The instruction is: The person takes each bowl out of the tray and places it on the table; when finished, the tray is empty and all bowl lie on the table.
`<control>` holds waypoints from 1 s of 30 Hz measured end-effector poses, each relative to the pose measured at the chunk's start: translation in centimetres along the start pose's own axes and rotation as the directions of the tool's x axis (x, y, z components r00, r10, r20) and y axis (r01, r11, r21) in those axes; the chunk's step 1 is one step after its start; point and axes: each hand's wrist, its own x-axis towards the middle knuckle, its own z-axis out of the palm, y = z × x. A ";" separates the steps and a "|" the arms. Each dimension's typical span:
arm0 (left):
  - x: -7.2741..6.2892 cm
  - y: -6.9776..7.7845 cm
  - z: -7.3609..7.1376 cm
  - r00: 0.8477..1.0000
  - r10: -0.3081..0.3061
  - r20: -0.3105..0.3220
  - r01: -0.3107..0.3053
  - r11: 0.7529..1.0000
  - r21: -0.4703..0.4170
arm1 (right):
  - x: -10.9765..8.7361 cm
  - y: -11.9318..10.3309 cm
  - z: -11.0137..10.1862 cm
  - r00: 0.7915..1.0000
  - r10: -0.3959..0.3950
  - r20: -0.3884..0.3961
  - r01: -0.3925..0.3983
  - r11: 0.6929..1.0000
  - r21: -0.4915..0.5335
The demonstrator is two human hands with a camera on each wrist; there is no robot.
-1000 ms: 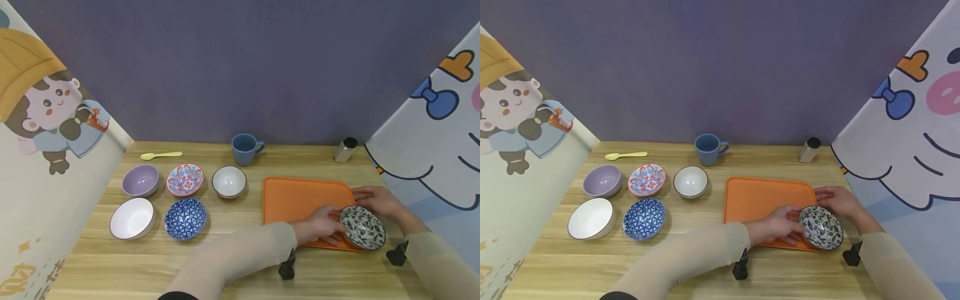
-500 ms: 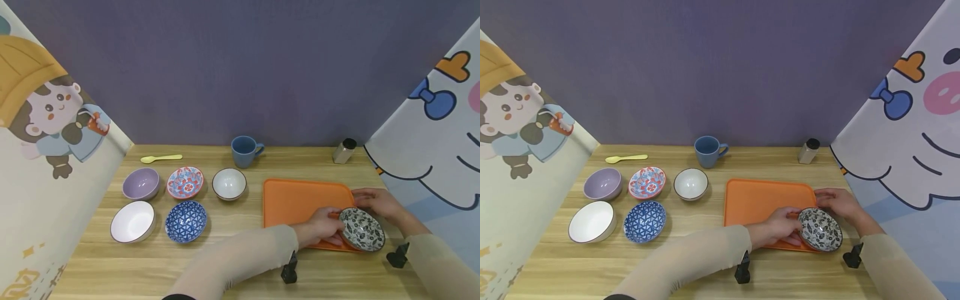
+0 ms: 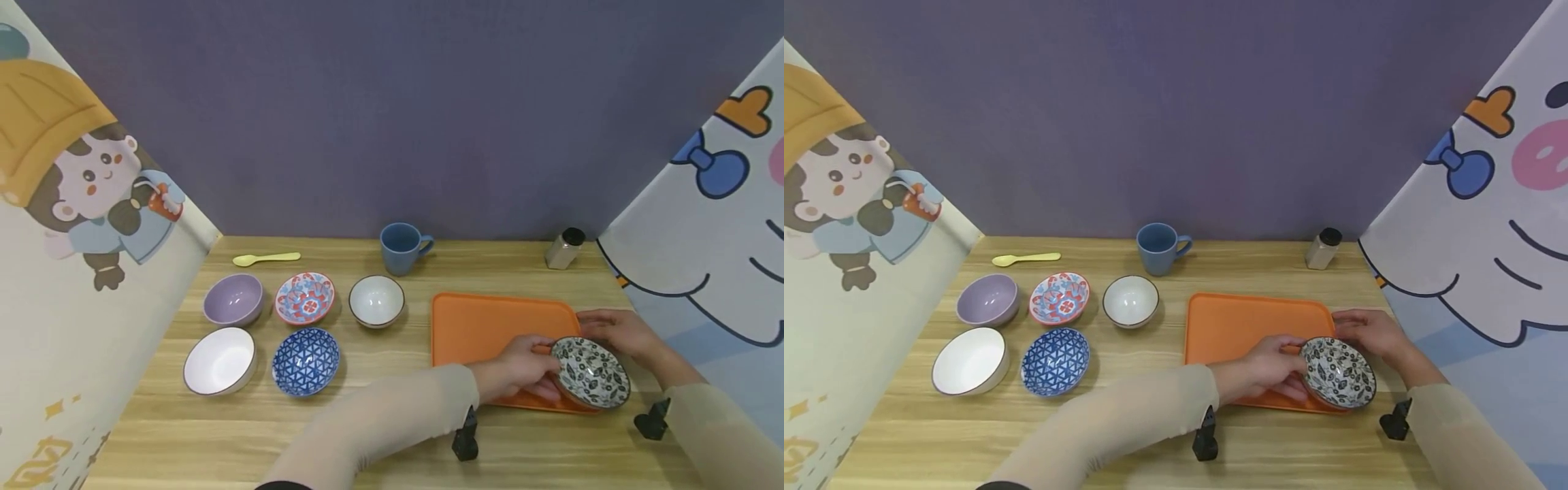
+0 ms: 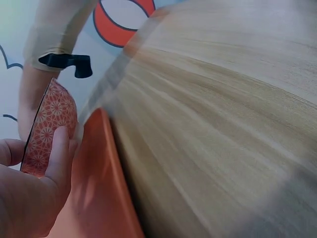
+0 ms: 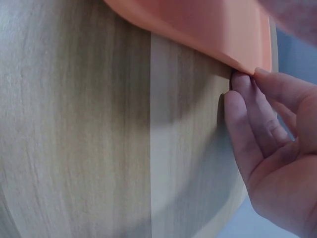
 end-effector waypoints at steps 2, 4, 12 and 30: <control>-0.3 0.4 -0.4 1.000 -0.002 0.016 0.002 1.000 0.002 | 0.0 0.1 0.0 1.000 0.000 -0.011 -0.001 0.999 -0.043; -0.5 0.7 -0.8 1.000 -0.002 0.029 0.002 1.000 -0.008 | 0.1 0.1 0.0 1.000 0.006 -0.023 -0.008 0.996 -0.089; -2.5 1.6 -3.7 0.997 0.020 0.080 -0.017 0.999 -0.039 | -0.1 0.2 0.1 0.998 0.062 -0.016 -0.063 0.997 -0.052; -8.6 6.7 -13.6 0.993 0.063 0.096 -0.061 0.998 -0.022 | 0.1 -0.2 -0.4 0.998 0.043 0.049 -0.045 0.998 0.045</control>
